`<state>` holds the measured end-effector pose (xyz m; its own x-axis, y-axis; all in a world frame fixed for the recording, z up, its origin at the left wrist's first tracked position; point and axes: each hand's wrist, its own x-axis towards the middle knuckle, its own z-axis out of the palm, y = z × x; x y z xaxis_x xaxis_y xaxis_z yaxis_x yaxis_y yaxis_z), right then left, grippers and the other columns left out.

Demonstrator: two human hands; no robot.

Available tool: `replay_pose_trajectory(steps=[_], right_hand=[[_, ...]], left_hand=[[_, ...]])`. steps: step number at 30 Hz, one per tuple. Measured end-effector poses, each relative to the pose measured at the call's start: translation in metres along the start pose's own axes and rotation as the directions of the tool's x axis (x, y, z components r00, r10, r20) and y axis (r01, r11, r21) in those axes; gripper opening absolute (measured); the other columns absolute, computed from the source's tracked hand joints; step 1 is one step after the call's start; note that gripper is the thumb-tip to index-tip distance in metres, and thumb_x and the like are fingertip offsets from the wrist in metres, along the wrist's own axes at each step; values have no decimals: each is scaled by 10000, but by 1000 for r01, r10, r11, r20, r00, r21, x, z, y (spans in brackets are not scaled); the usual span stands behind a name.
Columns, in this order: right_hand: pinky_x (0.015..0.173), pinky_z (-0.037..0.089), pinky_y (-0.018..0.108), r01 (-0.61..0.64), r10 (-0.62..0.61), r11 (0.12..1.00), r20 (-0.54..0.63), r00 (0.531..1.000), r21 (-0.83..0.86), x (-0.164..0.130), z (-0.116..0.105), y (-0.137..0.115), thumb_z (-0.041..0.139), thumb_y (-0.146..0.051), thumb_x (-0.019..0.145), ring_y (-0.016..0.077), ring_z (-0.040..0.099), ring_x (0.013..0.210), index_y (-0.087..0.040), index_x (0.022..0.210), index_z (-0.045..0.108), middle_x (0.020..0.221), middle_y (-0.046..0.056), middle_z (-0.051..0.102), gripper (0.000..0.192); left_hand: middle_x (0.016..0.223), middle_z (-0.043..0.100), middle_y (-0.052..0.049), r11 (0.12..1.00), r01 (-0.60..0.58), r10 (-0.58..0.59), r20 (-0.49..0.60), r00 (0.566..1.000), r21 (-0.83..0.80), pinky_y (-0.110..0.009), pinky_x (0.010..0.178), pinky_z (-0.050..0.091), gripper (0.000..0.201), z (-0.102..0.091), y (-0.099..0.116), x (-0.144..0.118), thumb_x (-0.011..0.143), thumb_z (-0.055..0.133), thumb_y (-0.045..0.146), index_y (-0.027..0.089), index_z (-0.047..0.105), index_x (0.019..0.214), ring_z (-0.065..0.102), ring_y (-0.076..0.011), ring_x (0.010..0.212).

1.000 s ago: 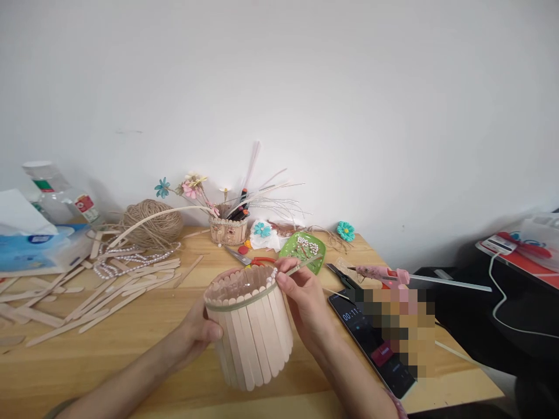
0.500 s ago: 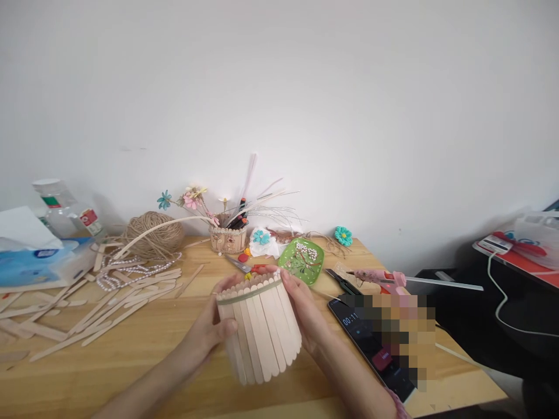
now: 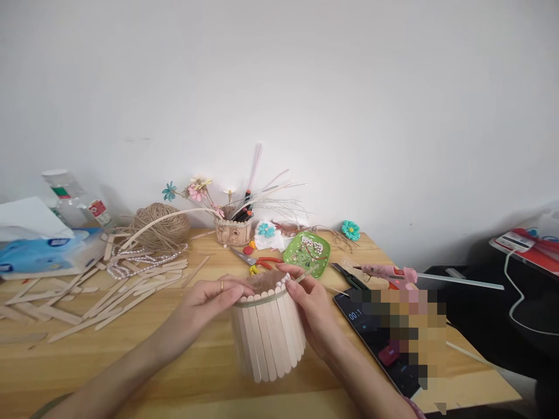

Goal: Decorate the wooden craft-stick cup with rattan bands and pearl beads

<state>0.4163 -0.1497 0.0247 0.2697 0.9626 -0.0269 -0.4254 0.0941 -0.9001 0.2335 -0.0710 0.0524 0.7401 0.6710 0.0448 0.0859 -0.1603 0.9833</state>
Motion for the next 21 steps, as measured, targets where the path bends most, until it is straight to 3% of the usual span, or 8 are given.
replay_pose_trajectory(steps=[8, 14, 21], right_hand=[[688, 412, 260, -51, 52, 998, -17, 999, 43, 0, 2, -1, 773, -385, 634, 146, 567, 720, -196, 935, 624, 803, 4, 648, 385], [711, 412, 274, -75, 76, 996, -28, 997, 41, 0, 4, -1, 771, -396, 635, 165, 577, 762, -195, 932, 622, 845, 24, 659, 388], [692, 417, 265, -91, 93, 991, -19, 995, 100, 3, 2, 2, 784, -374, 622, 155, 577, 732, -189, 900, 632, 807, 11, 650, 367]], left_hand=[[968, 690, -49, 990, 65, -55, 80, 995, -128, -334, 897, 415, 214, 2, -1, 1, 776, 602, 367, 200, 735, 800, 585, -241, 984], [907, 696, -51, 991, -21, 25, 26, 999, -129, -386, 876, 443, 190, 5, 0, 1, 770, 604, 350, 224, 745, 755, 601, -256, 943], [1062, 693, -64, 987, -27, 23, -26, 999, -159, -421, 992, 392, 343, 3, -9, -2, 850, 491, 444, 223, 702, 1004, 574, -262, 1080]])
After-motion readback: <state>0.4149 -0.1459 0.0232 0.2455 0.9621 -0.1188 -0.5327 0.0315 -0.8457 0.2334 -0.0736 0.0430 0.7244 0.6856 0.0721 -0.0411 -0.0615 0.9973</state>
